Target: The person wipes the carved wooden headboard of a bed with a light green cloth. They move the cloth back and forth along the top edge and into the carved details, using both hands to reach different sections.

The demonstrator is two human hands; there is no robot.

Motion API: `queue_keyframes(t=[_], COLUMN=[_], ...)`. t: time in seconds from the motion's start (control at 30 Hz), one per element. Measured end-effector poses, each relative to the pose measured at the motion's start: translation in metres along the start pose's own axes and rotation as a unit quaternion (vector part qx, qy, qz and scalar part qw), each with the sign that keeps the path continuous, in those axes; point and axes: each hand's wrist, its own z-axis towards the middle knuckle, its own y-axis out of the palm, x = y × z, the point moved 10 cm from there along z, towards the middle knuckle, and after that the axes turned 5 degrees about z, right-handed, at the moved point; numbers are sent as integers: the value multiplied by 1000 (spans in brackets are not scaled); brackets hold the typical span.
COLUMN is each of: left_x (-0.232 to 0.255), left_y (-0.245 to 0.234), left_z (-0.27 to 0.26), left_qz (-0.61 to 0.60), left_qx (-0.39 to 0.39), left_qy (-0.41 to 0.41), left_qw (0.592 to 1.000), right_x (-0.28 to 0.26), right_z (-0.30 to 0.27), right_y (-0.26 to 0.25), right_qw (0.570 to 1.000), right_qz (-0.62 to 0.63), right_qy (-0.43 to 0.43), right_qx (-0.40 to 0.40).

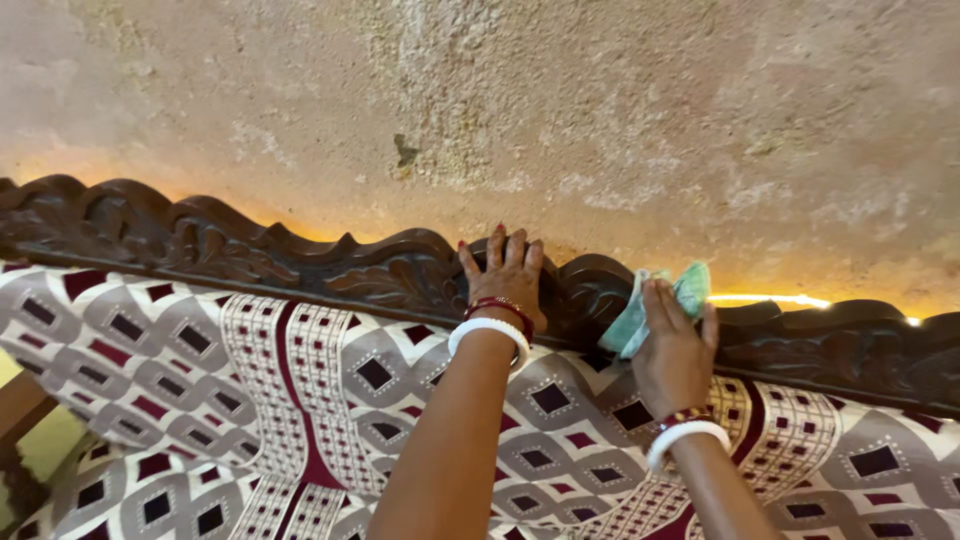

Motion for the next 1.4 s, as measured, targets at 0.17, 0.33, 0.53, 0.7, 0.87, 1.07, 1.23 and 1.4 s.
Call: queue_keyframes(t=[0.17,0.33,0.53,0.7,0.87,1.07,1.23,1.4], left_x=[1,2,0,1,1,0,0,-6], left_y=[0,2,-2,-3,0,-3,3,1], left_z=[1,2,1,-2,1,-4,1,-1], left_qz=[3,6,4,3,4,-20,-28,-38], left_qx=[-5,-7,13,33,-8,28,35,63], left_qy=[-9,-14,-20,-18,-16,0,24,71], left_qw=[1000,1000,1000,999,1000,999,999,995], right_x=[38,15,12,-21,-64,-78,-71,-111], right_z=[37,27,18,64,85,118,103,40], right_y=[44,15,-14,11,45,91,106,29], right_qw=[981,996,961,929,968,955,938,997], right_qz=[31,84,232,365,230,82,-87,13], right_qy=[59,27,149,58,1,-23,32,-60], right_qx=[-181,-33,-28,-9,-98,-283,-333,46])
